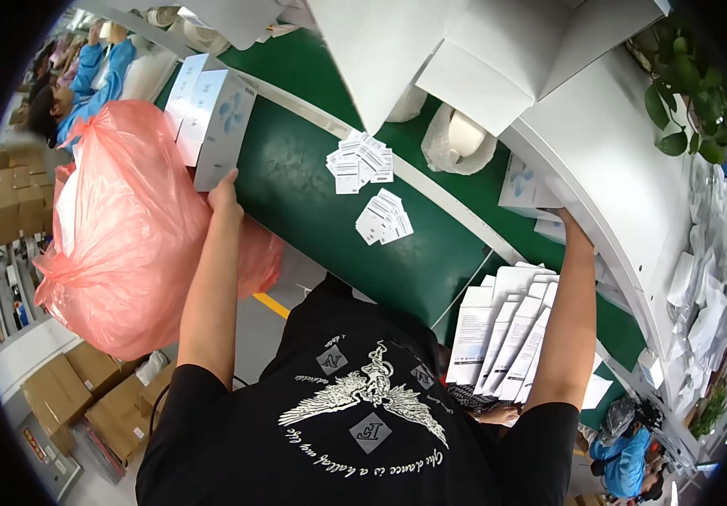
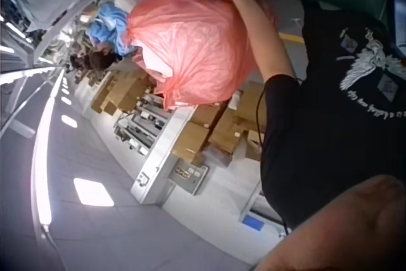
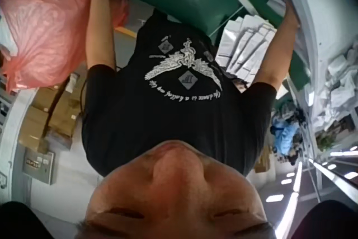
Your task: Packaging electronic components and manuals into white boxes on an assembly line.
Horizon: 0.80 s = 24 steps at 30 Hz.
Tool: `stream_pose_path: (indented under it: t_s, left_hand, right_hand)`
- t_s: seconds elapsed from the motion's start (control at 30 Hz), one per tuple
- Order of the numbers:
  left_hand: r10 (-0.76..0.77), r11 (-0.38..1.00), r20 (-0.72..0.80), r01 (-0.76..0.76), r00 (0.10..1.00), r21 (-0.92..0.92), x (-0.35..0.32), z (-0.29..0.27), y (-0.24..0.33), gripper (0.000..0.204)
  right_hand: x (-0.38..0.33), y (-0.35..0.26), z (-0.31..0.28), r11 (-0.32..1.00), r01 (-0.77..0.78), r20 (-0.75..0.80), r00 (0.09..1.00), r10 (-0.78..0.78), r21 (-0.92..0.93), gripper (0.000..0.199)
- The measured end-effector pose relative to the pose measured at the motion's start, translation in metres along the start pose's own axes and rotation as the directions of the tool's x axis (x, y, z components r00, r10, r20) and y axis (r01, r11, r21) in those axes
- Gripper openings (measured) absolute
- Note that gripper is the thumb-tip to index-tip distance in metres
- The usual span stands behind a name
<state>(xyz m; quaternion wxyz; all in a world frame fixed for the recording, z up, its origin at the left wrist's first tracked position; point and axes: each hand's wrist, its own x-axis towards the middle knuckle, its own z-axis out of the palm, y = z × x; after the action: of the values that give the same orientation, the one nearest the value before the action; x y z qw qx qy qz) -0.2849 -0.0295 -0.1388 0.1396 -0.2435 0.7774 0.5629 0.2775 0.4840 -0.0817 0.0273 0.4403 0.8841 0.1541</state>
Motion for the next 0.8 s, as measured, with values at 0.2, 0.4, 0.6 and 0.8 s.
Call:
stream_pose_path:
  t_s: [0.2,0.4,0.6,0.8]
  left_hand:
    - [0.082,0.947,-0.286,-0.164,0.955,-0.276,0.044,-0.019,-0.011,0.033]
    - [0.784,0.618,-0.022,-0.777,0.620,0.121,-0.029,-0.024,0.026,0.017]
    - [0.696,0.508,0.607,-0.860,0.383,-0.040,-0.095,-0.119,0.153,0.014]
    - [0.468,0.234,0.881,-0.950,-0.075,-0.205,-0.272,-0.098,0.177,0.017]
  right_hand:
    - [-0.059,-0.098,-0.111,0.564,-0.279,-0.162,0.777,0.608,0.777,0.028]
    - [-0.050,-0.201,-0.147,0.639,0.028,-0.316,0.885,0.341,0.768,0.050]
    - [0.065,-0.248,-0.101,0.699,-0.315,0.174,0.948,0.267,0.642,0.082]
    - [0.086,-0.256,-0.083,0.702,-0.513,0.461,0.839,0.288,0.494,0.076]
